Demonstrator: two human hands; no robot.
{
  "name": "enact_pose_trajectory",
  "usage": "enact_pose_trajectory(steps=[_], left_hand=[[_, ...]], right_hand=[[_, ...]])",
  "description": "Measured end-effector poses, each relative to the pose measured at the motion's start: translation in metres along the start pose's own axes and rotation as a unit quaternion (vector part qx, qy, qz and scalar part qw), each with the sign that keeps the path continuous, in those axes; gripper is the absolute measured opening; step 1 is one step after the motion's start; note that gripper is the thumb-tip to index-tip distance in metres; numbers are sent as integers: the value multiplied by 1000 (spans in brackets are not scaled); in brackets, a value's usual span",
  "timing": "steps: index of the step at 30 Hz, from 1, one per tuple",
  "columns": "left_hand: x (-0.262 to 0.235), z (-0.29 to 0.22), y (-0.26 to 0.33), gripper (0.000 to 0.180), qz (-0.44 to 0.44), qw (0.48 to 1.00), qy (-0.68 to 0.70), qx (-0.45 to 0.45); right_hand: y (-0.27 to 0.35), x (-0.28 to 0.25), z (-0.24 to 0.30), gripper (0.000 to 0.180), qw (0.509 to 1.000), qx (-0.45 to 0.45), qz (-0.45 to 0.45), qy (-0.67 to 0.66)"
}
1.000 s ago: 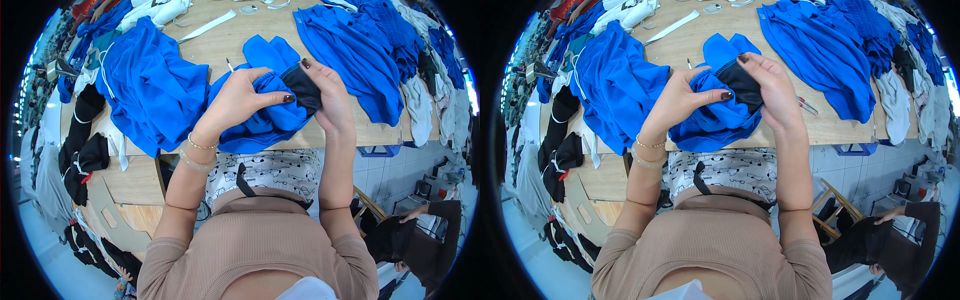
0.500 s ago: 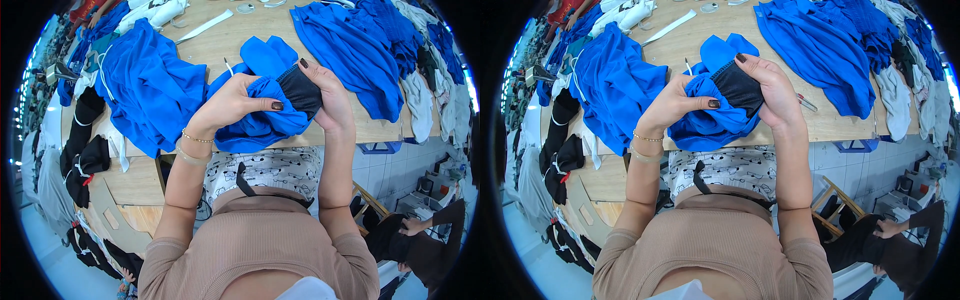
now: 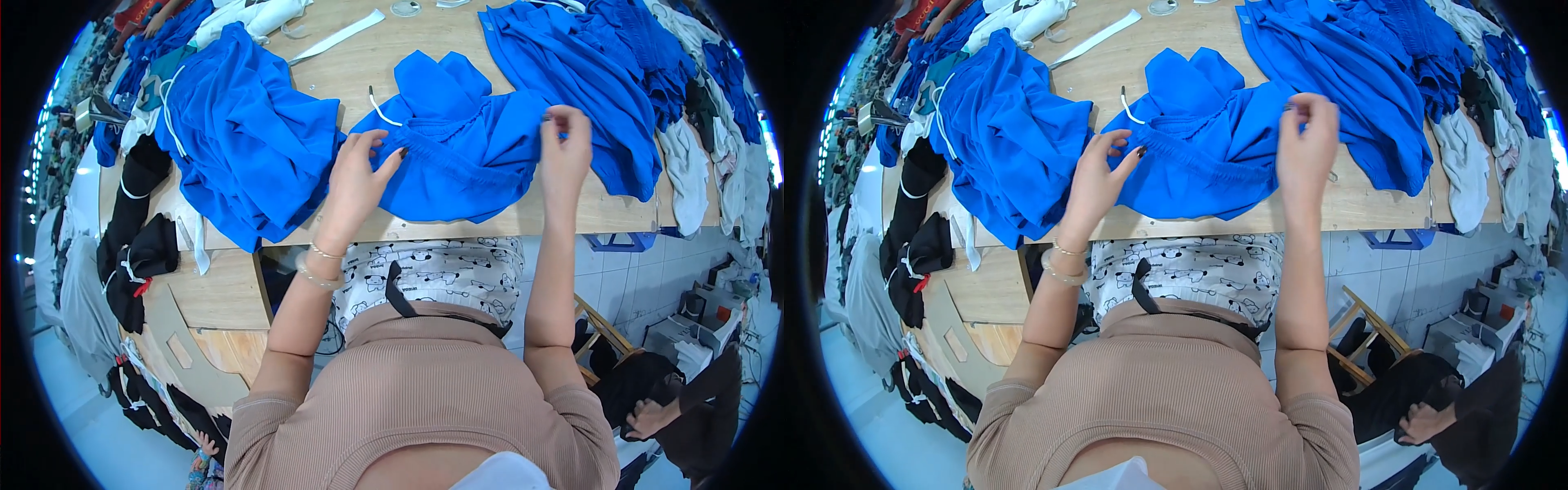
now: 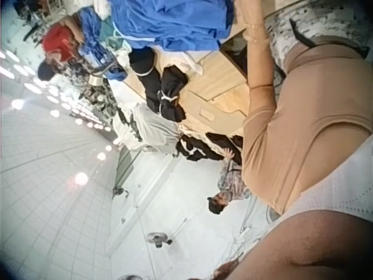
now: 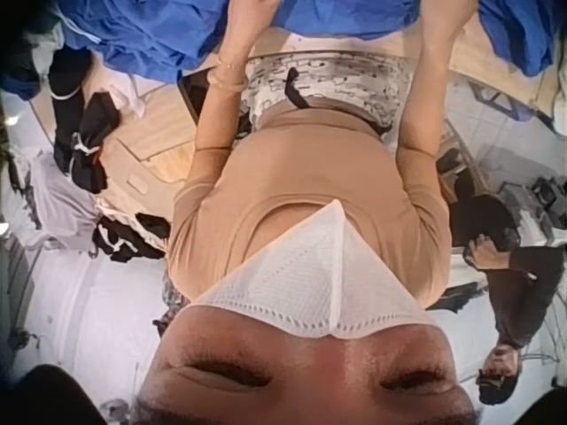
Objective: Inspecting and organizing blue athletic shorts on a large factory work table.
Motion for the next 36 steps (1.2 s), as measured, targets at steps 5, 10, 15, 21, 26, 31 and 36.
enact_pose_trajectory(steps=[5, 10, 15, 21, 26, 31, 36], left_hand=[[29, -52, 7, 36, -66, 977, -78, 189], [55, -68, 16, 27, 24, 949, -174, 264], [38, -49, 32, 9, 155, 928, -228, 251], [8, -64, 21, 17, 91, 986, -41, 131], [28, -60, 3, 37, 89, 983, 156, 27], [35, -33, -7, 21, 164, 970, 181, -12], [21, -6, -11, 14, 141, 941, 292, -103]], right_hand=[[26, 58, -2, 26, 965, 78, 201, 148], [38, 79, -32, 28, 942, 171, 288, 25], [35, 48, -45, 25, 921, 293, 112, -229], [43, 66, -2, 18, 780, 387, 190, -453], [64, 90, 30, 22, 755, 360, 304, -456], [65, 85, 18, 17, 828, 327, 280, -359], [50, 71, 5, 16, 851, 290, 206, -387]])
Point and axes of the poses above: each hand's wrist, its own y-axis away from the middle knuckle, its own x-axis out of the palm, z = x × y, the point moved 8 cm from there along -y, towards the middle knuckle, and after that the axes turned 7 degrees about -x, right-handed, at the moved point
